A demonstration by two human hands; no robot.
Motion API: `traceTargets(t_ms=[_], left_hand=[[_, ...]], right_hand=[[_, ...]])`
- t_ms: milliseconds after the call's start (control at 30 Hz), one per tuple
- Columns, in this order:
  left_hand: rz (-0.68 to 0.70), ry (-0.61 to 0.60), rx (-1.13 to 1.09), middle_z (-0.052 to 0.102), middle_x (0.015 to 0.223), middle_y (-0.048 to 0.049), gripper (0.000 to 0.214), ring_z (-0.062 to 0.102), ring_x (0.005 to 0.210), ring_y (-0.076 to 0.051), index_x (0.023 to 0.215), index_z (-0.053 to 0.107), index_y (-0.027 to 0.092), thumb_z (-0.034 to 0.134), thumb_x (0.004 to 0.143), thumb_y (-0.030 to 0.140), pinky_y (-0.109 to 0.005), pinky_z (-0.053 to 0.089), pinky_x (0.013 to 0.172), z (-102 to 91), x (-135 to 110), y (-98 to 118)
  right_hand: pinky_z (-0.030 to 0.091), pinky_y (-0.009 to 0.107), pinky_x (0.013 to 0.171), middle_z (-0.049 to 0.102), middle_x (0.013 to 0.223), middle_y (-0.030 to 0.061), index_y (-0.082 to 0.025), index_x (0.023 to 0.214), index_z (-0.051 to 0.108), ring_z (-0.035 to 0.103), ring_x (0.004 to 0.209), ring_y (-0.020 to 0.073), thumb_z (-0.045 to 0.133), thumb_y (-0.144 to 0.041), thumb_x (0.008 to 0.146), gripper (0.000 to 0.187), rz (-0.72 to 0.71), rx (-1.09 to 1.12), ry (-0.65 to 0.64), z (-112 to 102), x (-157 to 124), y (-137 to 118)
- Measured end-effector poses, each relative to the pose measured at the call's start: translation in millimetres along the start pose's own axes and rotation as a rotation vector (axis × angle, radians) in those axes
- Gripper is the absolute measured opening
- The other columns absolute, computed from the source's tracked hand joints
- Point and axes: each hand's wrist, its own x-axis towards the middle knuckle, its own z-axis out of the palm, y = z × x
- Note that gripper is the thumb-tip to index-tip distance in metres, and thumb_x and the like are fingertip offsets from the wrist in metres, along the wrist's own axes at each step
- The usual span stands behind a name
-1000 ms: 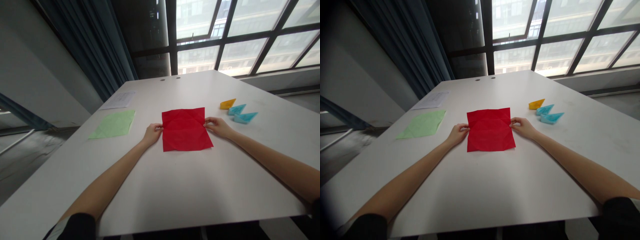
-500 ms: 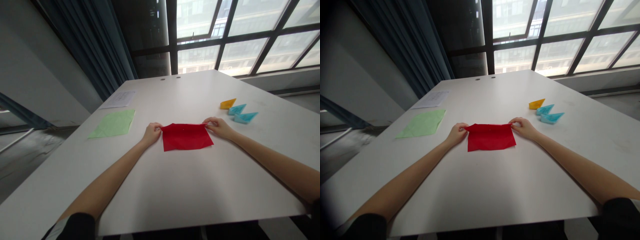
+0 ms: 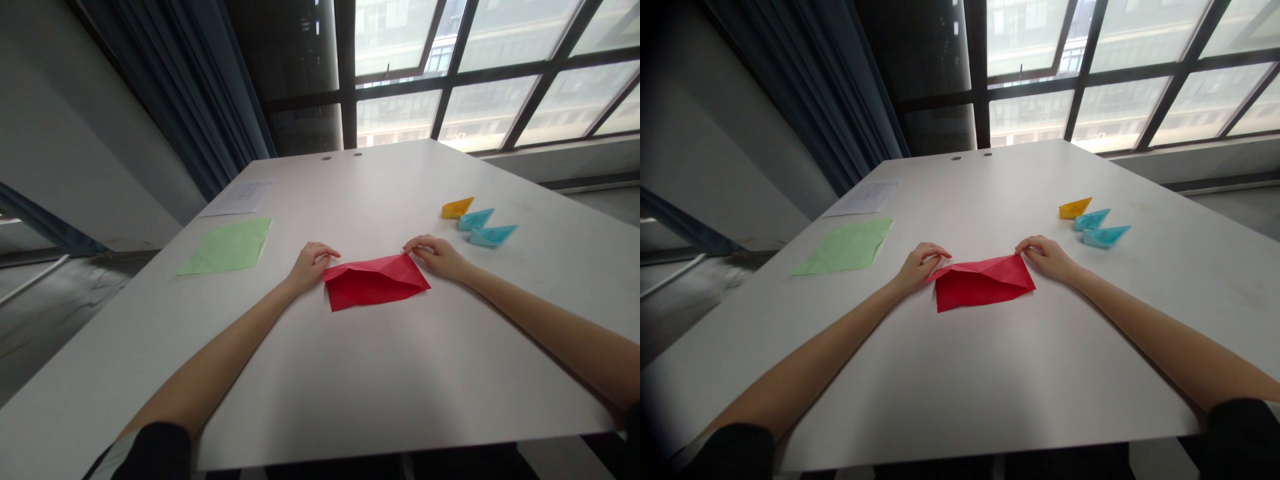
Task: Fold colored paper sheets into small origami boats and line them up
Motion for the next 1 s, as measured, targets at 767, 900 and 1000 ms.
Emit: traceTargets(t_ms=[767,900,1000], left_hand=[[0.136,-0.276,0.641,0.062,0.1,-0.0091,0.036,0.052,0.094,-0.023,0.096,0.06,0.017,0.035,0.089,0.043,-0.04,0.037,0.083,14.9,-9.1,48.7],[0.089,-0.286,0.639,0.056,0.116,-0.0112,0.043,0.05,0.104,-0.025,0.115,0.051,0.017,0.035,0.088,0.046,-0.042,0.036,0.09,22.5,-13.0,51.1],[0.068,-0.356,0.597,0.041,0.136,-0.0116,0.052,0.038,0.121,-0.027,0.131,0.038,0.019,0.03,0.088,0.048,-0.046,0.03,0.098,26.3,-14.2,48.6]], right_hand=[[0.039,0.036,0.082,0.067,0.089,0.0056,-0.021,0.09,0.065,0.058,0.085,0.02,0.043,-0.031,0.086,0.024,-0.335,-0.575,-0.281,9.4,5.7,-54.5],[0.041,0.036,0.08,0.066,0.092,0.0081,-0.019,0.092,0.064,0.058,0.086,0.0215,0.046,-0.037,0.085,0.026,-0.297,-0.578,-0.295,20.7,6.7,-62.6],[0.041,0.04,0.086,0.062,0.108,0.0108,-0.019,0.107,0.06,0.055,0.098,0.0245,0.048,-0.041,0.083,0.035,-0.285,-0.527,-0.3,25.4,7.2,-62.3]])
